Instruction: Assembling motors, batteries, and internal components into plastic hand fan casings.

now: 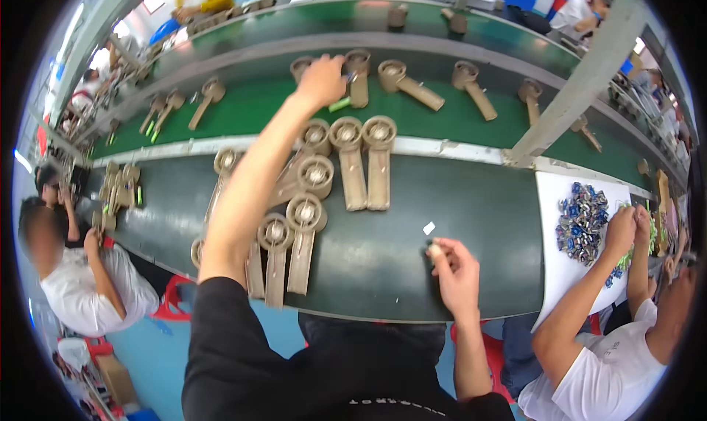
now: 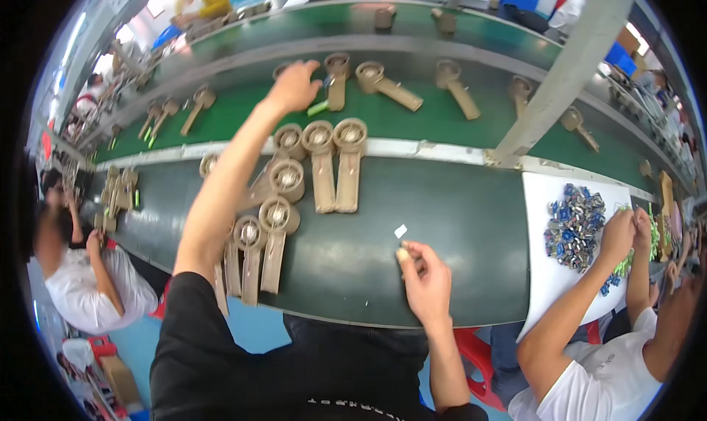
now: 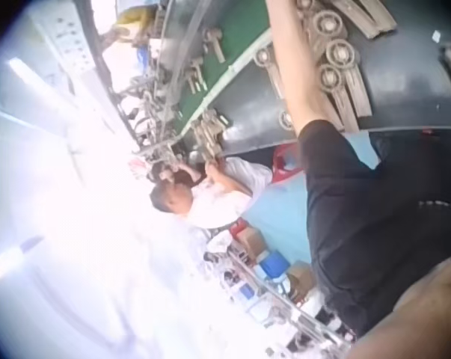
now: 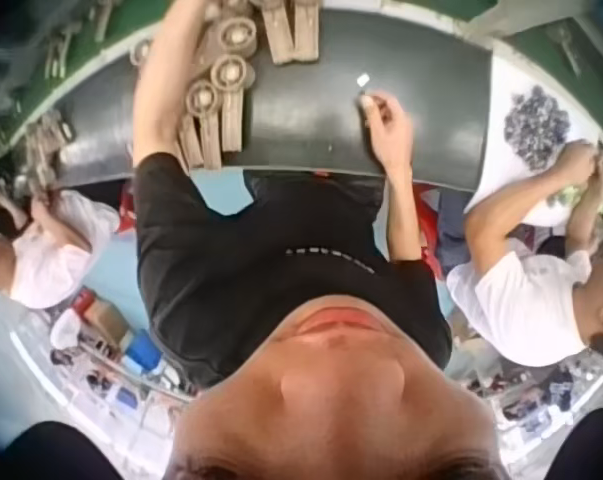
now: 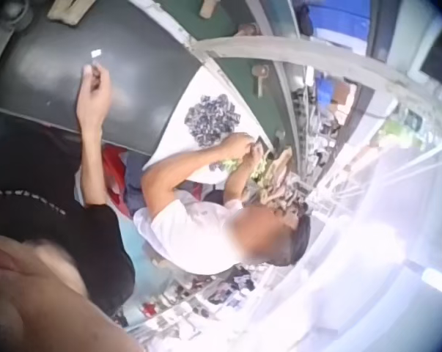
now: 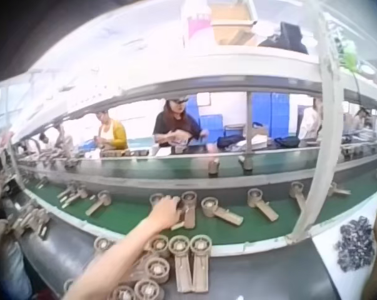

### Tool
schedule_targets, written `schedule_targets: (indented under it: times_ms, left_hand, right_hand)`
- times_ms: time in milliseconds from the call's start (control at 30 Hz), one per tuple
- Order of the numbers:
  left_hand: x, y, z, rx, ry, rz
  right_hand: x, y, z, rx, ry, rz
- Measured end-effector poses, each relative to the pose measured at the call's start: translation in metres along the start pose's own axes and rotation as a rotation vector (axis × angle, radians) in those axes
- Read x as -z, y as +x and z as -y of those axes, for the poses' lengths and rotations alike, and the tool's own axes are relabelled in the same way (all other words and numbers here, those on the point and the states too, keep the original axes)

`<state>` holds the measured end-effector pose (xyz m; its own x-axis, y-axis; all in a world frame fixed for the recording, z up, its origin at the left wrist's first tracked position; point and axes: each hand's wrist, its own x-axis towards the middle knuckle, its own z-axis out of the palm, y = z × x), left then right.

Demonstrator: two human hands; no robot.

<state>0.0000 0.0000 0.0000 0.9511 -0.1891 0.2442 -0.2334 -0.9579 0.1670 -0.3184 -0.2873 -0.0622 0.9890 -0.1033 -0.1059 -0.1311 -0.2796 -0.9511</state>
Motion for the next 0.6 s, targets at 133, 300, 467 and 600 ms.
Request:
schedule_targets:
  times_ms: [133,300,467,600]
  left_hand:
    - [0.107,-0.112,-0.015,-0.097,-0.035,0.093]
    - [0.179,-0.293,0.001,0.408,-0.126,0.166]
    - [0.113,-0.434,0.042,0.93,-0.383,-0.187]
    - [0.081,-0.444,0.027,0.992,-0.841,-0.27]
  right_hand:
    - [-0.012,0.01,0.043,-0.21,0.132,0.444]
    - [-0.089,-0.022,0.076,-0.339,0.062,0.739]
    - [-0.14,-0.037,0.068,-0.351,0.267,0.655]
    - [-0.169,-0.04,0.074,-0.362,0.227,0.605]
